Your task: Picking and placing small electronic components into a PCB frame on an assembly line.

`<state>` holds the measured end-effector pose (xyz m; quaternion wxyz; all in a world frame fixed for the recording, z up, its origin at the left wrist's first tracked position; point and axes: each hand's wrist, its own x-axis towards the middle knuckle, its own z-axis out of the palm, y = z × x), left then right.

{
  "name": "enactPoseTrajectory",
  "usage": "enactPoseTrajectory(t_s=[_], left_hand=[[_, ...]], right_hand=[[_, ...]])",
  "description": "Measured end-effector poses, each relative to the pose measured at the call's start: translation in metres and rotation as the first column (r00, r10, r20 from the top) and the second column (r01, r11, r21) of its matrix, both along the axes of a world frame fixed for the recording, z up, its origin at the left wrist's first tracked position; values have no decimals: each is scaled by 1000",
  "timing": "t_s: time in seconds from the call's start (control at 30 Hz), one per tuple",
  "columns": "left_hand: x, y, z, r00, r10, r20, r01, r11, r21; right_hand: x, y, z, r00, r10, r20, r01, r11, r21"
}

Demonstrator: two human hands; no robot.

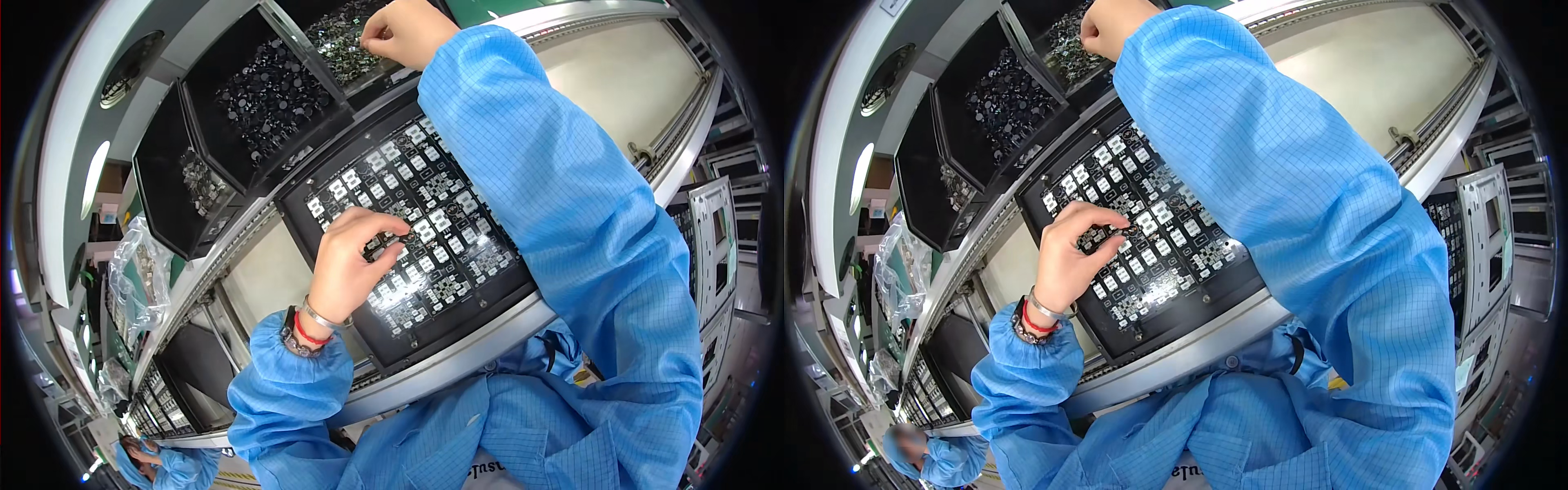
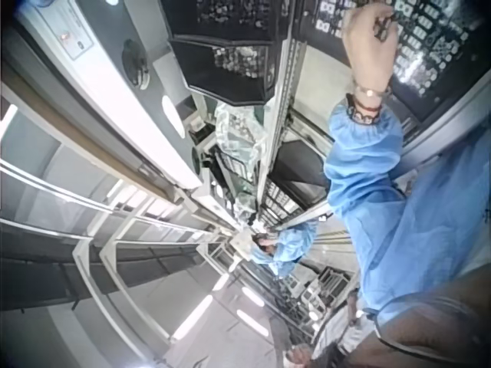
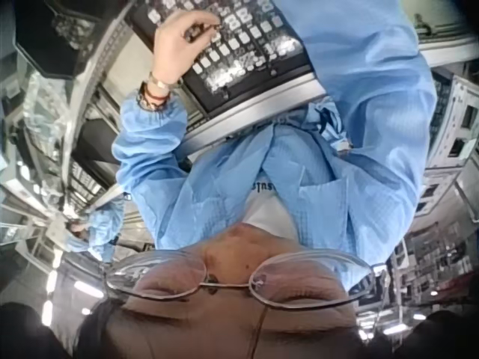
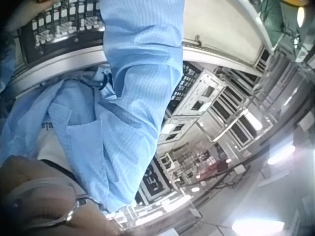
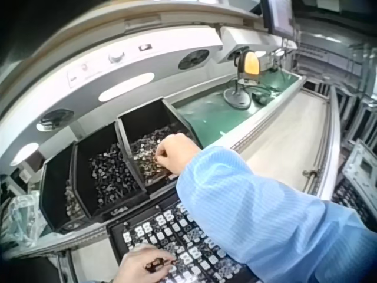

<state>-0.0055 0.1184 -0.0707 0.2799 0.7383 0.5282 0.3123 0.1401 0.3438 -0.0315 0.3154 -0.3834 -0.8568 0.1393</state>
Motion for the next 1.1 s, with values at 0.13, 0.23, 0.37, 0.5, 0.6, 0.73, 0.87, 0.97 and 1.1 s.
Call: enactPoseTrajectory(t_s=[0.13, 0.23, 0.37, 0.5, 0.6, 0.73, 0.87, 0.97, 1.1], left_hand=[[0, 0, -5, 997, 5, -79, 3, 994, 106], [-1, -3, -4, 978, 4, -207, 27, 989, 145], [3, -2, 3, 958, -30, -285, 98, 968, 230], [4, 1, 6, 962, -120, -246, 179, 956, 233], [0, 1, 5, 957, -175, -233, 220, 957, 187], [-4, 0, 5, 929, -249, -273, 290, 949, 122], [-2, -7, 10, 941, -205, -271, 246, 961, 124], [0, -8, 26, 945, -146, -293, 170, 984, 61], [-12, 26, 60, 957, 8, -288, 54, 977, 207]], right_hand=[[2, -2, 1, 999, 31, -43, -31, 1000, 6], [1, -7, 2, 996, 46, -80, -50, 998, -40], [3, -6, 2, 990, 88, -114, -92, 995, -29], [5, -2, 0, 980, 85, -179, -86, 996, 3], [5, 2, 1, 981, 101, -168, -96, 995, 38], [9, -6, 8, 963, 144, -226, -157, 987, -41], [16, -45, 18, 953, 242, -184, -262, 961, -93], [19, -51, -17, 912, 395, -112, -408, 902, -139], [23, -50, -61, 912, 405, -69, -406, 859, -311]])
